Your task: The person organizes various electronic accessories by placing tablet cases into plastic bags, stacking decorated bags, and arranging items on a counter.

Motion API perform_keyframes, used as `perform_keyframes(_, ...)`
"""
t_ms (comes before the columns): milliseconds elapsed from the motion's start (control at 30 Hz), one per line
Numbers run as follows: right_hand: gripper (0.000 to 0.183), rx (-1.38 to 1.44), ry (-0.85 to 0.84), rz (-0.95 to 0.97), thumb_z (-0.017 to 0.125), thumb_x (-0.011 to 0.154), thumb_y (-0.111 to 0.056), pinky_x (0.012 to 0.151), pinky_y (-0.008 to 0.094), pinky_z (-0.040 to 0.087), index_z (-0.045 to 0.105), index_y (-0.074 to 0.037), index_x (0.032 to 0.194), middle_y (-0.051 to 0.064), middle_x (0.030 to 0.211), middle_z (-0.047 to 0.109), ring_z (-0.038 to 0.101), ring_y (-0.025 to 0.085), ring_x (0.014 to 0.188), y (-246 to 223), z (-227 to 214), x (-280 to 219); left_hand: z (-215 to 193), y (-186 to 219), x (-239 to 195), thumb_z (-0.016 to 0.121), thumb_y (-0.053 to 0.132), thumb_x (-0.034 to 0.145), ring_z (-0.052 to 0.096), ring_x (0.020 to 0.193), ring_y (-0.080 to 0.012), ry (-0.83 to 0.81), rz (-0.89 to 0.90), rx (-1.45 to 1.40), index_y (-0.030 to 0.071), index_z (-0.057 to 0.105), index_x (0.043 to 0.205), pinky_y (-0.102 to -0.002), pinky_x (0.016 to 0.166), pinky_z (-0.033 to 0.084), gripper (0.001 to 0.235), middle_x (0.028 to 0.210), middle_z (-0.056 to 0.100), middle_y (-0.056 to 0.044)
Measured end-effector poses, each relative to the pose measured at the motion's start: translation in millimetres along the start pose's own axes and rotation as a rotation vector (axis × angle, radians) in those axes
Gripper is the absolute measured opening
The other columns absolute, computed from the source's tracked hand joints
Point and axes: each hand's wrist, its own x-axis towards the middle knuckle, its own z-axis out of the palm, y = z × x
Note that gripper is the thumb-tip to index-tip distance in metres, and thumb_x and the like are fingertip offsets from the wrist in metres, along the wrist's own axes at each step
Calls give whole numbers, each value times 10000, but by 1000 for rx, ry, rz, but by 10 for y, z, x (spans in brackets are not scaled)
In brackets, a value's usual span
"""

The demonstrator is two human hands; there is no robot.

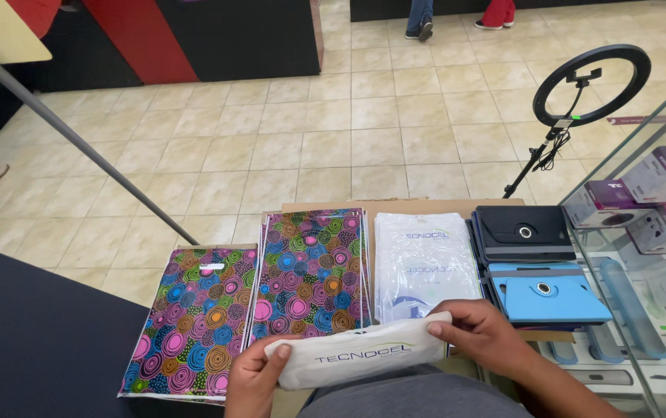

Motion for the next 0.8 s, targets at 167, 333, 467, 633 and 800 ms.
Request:
perform_keyframes(167, 216, -244, 76, -86, 718, 862, -263, 484, 252, 415, 774, -105, 726, -46, 610, 681, 569, 71, 543, 106, -25, 12, 24, -71, -19, 778, 156, 811, 599, 581, -210, 69, -79, -67, -59, 743, 844, -341, 462, 474, 220, 660, 670, -129)
perform_keyframes(333, 155, -129, -57, 78, 816, 805, -202, 533, 250, 461, 809, -55, 756, 5, 683, 743, 621, 98, 603, 23, -15, 92, 40, 67, -131, 740, 122, 800, 677, 657, -234, 94, -73, -128, -30, 641, 737, -385, 399, 557, 192, 1002, 845, -251)
perform_keyframes(467, 121, -226, -99, -137, 841, 751, -221, 623, 271, 566, 848, -117, 811, 14, 799, 836, 745, 120, 707, -47, 94, 162, -140, -217, -123, 797, 156, 804, 547, 628, -131, 139, 110, 71, 8, 740, 768, -308, 509, 469, 163, 674, 674, -43)
perform_keyframes(633, 152, -340, 76, -137, 784, 802, -277, 628, 244, 485, 778, -129, 768, -54, 728, 757, 661, 74, 678, 114, 149, 257, -10, 167, -333, 706, 305, 814, 715, 865, -239, -64, -14, -153, -10, 744, 999, -348, 718, 538, 367, 979, 797, -165)
perform_keyframes(800, 149, -282, 2, -101, 789, 794, -260, 640, 270, 520, 818, -114, 791, -19, 761, 799, 707, 98, 706, -1, 280, 339, -103, -28, -330, 822, 224, 726, 695, 764, -170, 37, -14, 57, 11, 796, 990, -302, 670, 548, 340, 872, 792, -74)
